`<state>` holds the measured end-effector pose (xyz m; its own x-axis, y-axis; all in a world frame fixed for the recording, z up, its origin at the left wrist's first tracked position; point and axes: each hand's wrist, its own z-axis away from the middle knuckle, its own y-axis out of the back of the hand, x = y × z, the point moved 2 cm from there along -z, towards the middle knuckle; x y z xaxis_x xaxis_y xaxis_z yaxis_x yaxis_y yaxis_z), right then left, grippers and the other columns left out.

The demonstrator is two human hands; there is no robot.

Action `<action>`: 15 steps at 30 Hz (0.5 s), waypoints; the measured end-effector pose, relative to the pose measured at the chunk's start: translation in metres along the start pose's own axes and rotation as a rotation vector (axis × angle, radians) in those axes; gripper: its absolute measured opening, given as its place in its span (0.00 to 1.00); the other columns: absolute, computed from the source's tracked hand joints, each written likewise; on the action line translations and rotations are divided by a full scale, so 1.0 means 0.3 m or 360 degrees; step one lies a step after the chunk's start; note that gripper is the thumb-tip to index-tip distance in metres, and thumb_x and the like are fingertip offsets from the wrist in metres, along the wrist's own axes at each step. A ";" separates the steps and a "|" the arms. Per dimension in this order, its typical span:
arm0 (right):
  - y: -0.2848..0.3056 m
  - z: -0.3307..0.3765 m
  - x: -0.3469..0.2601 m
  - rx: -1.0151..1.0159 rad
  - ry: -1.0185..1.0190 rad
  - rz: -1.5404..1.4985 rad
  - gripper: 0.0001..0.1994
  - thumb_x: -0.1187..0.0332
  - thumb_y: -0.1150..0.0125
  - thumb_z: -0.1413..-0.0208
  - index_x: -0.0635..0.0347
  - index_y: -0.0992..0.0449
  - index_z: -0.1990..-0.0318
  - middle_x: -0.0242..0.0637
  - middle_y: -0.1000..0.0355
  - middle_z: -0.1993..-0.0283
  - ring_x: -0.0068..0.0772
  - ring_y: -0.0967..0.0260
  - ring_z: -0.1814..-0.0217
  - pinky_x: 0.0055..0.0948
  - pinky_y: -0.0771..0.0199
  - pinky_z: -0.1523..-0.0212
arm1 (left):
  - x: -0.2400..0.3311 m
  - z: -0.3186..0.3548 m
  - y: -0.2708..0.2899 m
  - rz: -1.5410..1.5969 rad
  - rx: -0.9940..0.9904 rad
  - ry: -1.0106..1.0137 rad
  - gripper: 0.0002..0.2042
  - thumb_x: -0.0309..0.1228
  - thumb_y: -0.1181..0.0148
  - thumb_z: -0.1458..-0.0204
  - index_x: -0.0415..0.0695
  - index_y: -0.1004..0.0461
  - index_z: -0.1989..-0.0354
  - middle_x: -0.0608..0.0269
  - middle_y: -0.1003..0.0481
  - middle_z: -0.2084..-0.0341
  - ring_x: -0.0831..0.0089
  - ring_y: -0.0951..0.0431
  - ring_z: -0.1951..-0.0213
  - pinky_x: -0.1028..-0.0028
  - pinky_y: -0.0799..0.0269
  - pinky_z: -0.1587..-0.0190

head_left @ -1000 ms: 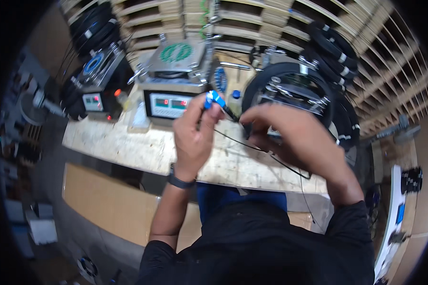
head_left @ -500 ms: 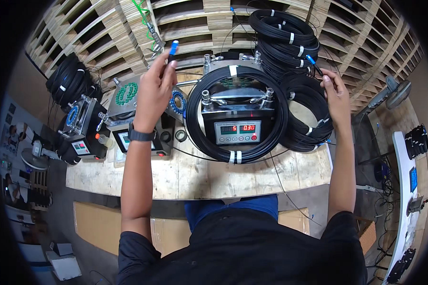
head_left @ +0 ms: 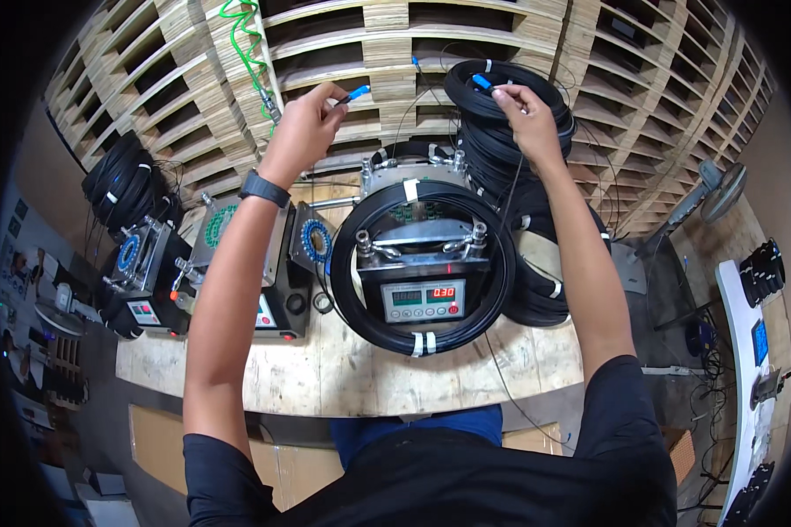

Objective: The recorder prepares a fiber optic polishing fixture by inserting connectors and then cleans the polishing machine surface with an air duster.

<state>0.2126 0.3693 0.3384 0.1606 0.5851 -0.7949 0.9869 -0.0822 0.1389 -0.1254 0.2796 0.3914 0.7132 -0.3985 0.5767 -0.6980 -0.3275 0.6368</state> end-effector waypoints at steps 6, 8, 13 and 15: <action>-0.077 0.016 0.095 -0.0713 -0.0047 0.0513 0.14 0.62 0.36 0.37 0.56 0.17 0.49 0.34 0.20 0.66 0.23 0.25 0.64 0.27 0.26 0.58 | -0.117 0.015 -0.168 -0.0193 -0.0382 -0.0153 0.11 0.30 0.35 0.47 0.45 0.16 0.56 0.48 0.19 0.71 0.53 0.17 0.65 0.58 0.22 0.60; -0.083 0.036 0.091 -0.0852 -0.0097 0.0692 0.13 0.62 0.36 0.39 0.56 0.17 0.50 0.36 0.19 0.66 0.24 0.24 0.62 0.27 0.25 0.56 | -0.125 0.063 -0.244 -0.0245 -0.0259 -0.0233 0.10 0.30 0.36 0.48 0.46 0.15 0.58 0.46 0.19 0.66 0.48 0.19 0.63 0.55 0.23 0.58; -0.151 0.102 0.051 -0.0997 -0.0191 0.0643 0.13 0.61 0.32 0.40 0.60 0.17 0.54 0.33 0.22 0.67 0.20 0.31 0.67 0.25 0.29 0.63 | -0.174 0.134 -0.369 -0.0009 -0.0009 0.0060 0.11 0.28 0.37 0.48 0.45 0.15 0.58 0.48 0.23 0.66 0.48 0.21 0.59 0.56 0.25 0.56; -0.157 0.110 0.042 -0.1009 -0.0203 0.0747 0.12 0.62 0.33 0.39 0.60 0.17 0.55 0.36 0.22 0.67 0.24 0.29 0.67 0.27 0.29 0.63 | -0.147 0.143 -0.364 -0.0016 0.0015 0.0109 0.11 0.27 0.37 0.48 0.44 0.16 0.57 0.48 0.23 0.66 0.48 0.21 0.60 0.56 0.26 0.56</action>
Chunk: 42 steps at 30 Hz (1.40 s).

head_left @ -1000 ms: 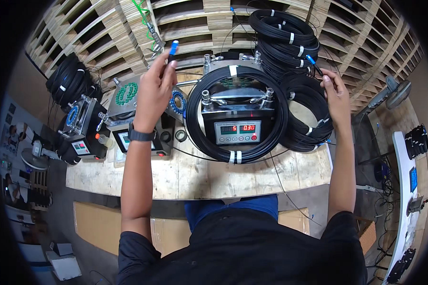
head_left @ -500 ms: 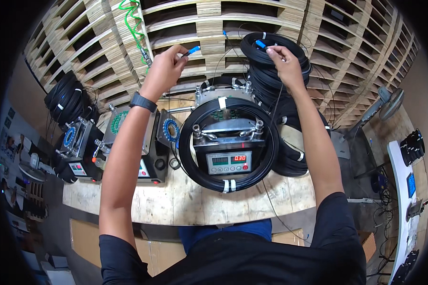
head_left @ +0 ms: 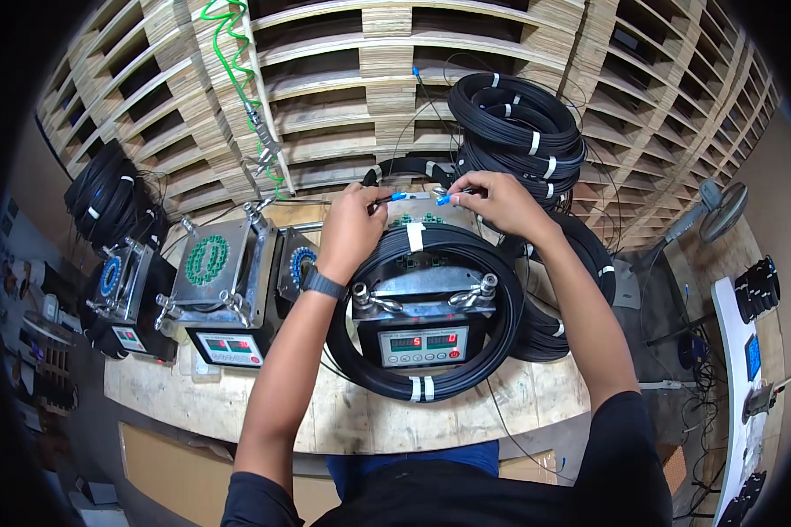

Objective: The recorder prepares a fiber optic polishing fixture by inserting connectors and then cleans the polishing machine surface with an air duster.

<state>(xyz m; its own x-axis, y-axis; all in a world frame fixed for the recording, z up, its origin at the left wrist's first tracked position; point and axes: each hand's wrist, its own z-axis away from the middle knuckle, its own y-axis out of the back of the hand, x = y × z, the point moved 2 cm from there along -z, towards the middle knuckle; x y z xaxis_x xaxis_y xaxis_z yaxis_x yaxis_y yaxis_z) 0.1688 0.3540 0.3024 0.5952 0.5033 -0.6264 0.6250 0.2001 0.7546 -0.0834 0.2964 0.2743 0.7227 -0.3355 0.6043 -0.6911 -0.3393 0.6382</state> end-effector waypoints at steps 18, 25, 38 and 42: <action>-0.053 -0.052 -0.113 -0.0112 0.0279 0.0734 0.12 0.61 0.36 0.40 0.61 0.18 0.61 0.46 0.22 0.63 0.52 0.24 0.58 0.45 0.24 0.55 | -0.018 0.017 -0.008 0.0001 0.0154 0.0220 0.09 0.27 0.37 0.48 0.39 0.17 0.59 0.49 0.24 0.65 0.48 0.21 0.60 0.56 0.26 0.57; -0.062 -0.092 -0.192 -0.0279 0.0306 0.1070 0.12 0.63 0.35 0.42 0.64 0.18 0.62 0.50 0.21 0.65 0.55 0.22 0.60 0.47 0.22 0.57 | -0.024 0.027 -0.005 -0.0085 0.0208 0.0163 0.10 0.25 0.37 0.47 0.36 0.18 0.57 0.52 0.24 0.69 0.58 0.23 0.68 0.65 0.28 0.63; -0.100 -0.122 -0.186 -0.0317 0.0346 0.1166 0.10 0.63 0.34 0.44 0.63 0.18 0.67 0.51 0.21 0.69 0.56 0.20 0.65 0.48 0.20 0.61 | -0.002 0.020 0.000 -0.0069 0.0138 0.0130 0.09 0.27 0.36 0.48 0.40 0.17 0.59 0.50 0.25 0.68 0.51 0.22 0.63 0.58 0.27 0.59; -0.122 -0.097 -0.174 -0.0190 0.0365 0.1066 0.12 0.61 0.35 0.42 0.62 0.19 0.60 0.48 0.21 0.62 0.52 0.22 0.57 0.46 0.21 0.56 | -0.028 0.025 -0.003 -0.0036 0.0097 0.0064 0.10 0.25 0.36 0.47 0.41 0.17 0.57 0.51 0.26 0.70 0.54 0.23 0.66 0.62 0.28 0.60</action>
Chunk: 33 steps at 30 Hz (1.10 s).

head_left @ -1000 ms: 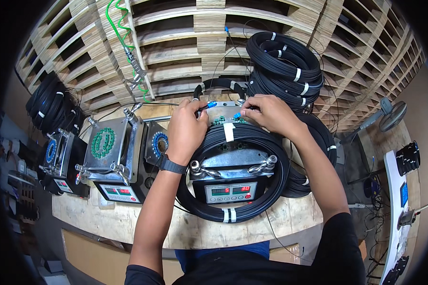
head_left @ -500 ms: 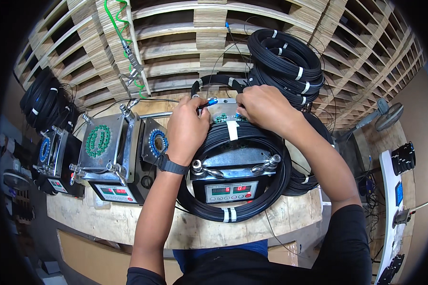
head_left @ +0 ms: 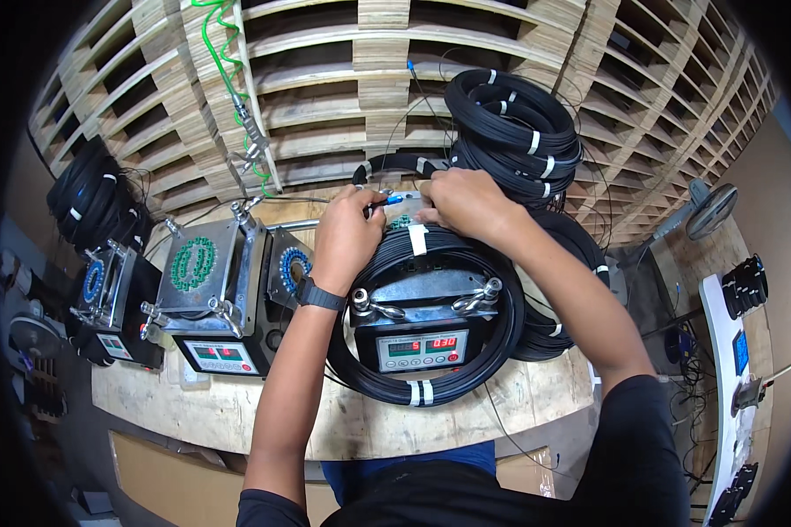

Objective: The recorder prepares a fiber optic polishing fixture by inserting connectors and then cleans the polishing machine surface with an air duster.

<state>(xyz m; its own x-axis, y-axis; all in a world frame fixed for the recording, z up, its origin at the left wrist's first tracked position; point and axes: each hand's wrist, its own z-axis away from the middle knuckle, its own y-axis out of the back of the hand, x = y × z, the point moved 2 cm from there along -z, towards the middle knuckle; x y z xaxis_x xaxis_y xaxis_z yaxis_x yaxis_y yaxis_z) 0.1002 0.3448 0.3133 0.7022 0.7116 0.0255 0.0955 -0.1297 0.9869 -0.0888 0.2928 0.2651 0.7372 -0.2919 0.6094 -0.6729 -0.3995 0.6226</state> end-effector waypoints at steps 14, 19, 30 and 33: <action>-0.011 0.029 -0.003 0.0676 0.0155 -0.0259 0.10 0.66 0.34 0.44 0.56 0.18 0.55 0.39 0.22 0.62 0.44 0.27 0.53 0.41 0.26 0.49 | 0.007 0.036 0.058 -0.0007 0.0285 -0.0239 0.07 0.24 0.37 0.44 0.35 0.20 0.58 0.46 0.20 0.66 0.53 0.19 0.66 0.61 0.25 0.61; -0.012 0.027 -0.005 0.0734 0.0216 -0.0096 0.12 0.66 0.33 0.44 0.55 0.18 0.53 0.38 0.20 0.62 0.43 0.24 0.55 0.40 0.24 0.52 | 0.048 0.066 0.088 0.0290 0.0149 0.0032 0.07 0.26 0.38 0.40 0.34 0.20 0.61 0.49 0.19 0.72 0.62 0.18 0.70 0.68 0.25 0.65; -0.087 -0.017 0.036 0.0310 -0.0074 -0.1017 0.16 0.58 0.27 0.48 0.62 0.18 0.61 0.44 0.19 0.68 0.45 0.20 0.66 0.37 0.23 0.61 | 0.047 0.054 0.005 0.0244 0.0337 -0.0258 0.08 0.27 0.37 0.39 0.34 0.19 0.59 0.53 0.19 0.70 0.66 0.19 0.71 0.69 0.26 0.67; -0.096 -0.013 0.041 0.0313 -0.0127 -0.1001 0.15 0.58 0.27 0.48 0.61 0.18 0.62 0.44 0.19 0.68 0.45 0.21 0.66 0.38 0.23 0.62 | 0.071 0.058 0.006 0.0170 0.0374 -0.0283 0.07 0.26 0.37 0.40 0.35 0.19 0.59 0.51 0.19 0.69 0.60 0.19 0.68 0.67 0.26 0.64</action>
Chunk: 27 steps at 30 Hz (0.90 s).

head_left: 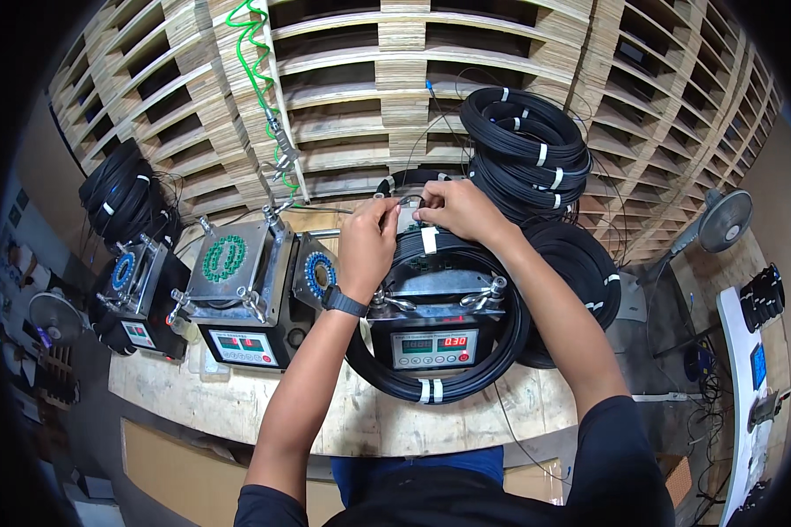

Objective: The recorder prepares a fiber optic polishing fixture by inserting connectors and then cleans the polishing machine surface with an air duster.

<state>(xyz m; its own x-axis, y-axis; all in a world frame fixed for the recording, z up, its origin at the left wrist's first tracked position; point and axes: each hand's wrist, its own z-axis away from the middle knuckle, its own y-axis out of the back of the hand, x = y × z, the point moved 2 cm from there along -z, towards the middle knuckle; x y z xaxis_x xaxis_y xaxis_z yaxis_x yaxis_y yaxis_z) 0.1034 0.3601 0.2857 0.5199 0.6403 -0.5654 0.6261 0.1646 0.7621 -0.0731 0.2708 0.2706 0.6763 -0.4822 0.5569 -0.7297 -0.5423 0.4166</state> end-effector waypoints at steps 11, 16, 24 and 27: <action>0.004 -0.008 -0.026 -0.0070 -0.0042 0.0170 0.16 0.59 0.26 0.48 0.65 0.22 0.67 0.45 0.22 0.72 0.46 0.24 0.70 0.39 0.26 0.65 | 0.001 -0.001 0.006 -0.0030 0.0057 0.0070 0.05 0.24 0.38 0.44 0.36 0.20 0.63 0.48 0.21 0.68 0.49 0.20 0.67 0.59 0.25 0.64; 0.003 -0.029 -0.029 -0.0178 -0.0057 0.0260 0.15 0.60 0.25 0.50 0.63 0.21 0.67 0.44 0.22 0.71 0.46 0.24 0.69 0.39 0.26 0.65 | -0.003 0.001 0.010 -0.0064 0.0042 0.0111 0.05 0.24 0.38 0.45 0.37 0.20 0.63 0.49 0.21 0.67 0.49 0.20 0.68 0.59 0.25 0.65; 0.023 -0.042 -0.079 -0.0313 -0.0107 0.0559 0.18 0.53 0.26 0.51 0.59 0.23 0.71 0.43 0.21 0.69 0.50 0.22 0.61 0.46 0.24 0.61 | 0.010 0.004 0.019 -0.0107 0.0076 0.0073 0.06 0.25 0.37 0.44 0.35 0.20 0.62 0.48 0.21 0.69 0.53 0.20 0.67 0.64 0.26 0.63; 0.018 -0.045 -0.082 -0.0311 -0.0072 0.0601 0.17 0.54 0.26 0.52 0.59 0.22 0.70 0.42 0.21 0.68 0.50 0.21 0.60 0.46 0.24 0.60 | 0.009 0.005 0.021 -0.0131 0.0045 0.0130 0.06 0.25 0.38 0.45 0.35 0.21 0.64 0.48 0.21 0.69 0.52 0.20 0.67 0.63 0.26 0.63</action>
<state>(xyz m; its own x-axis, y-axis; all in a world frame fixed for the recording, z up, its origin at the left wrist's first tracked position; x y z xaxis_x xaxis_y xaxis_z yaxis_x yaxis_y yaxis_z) 0.0860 0.3553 0.3080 0.7194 0.6500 -0.2449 0.2669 0.0668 0.9614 -0.0758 0.2650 0.2737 0.7226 -0.3782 0.5787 -0.6680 -0.5974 0.4436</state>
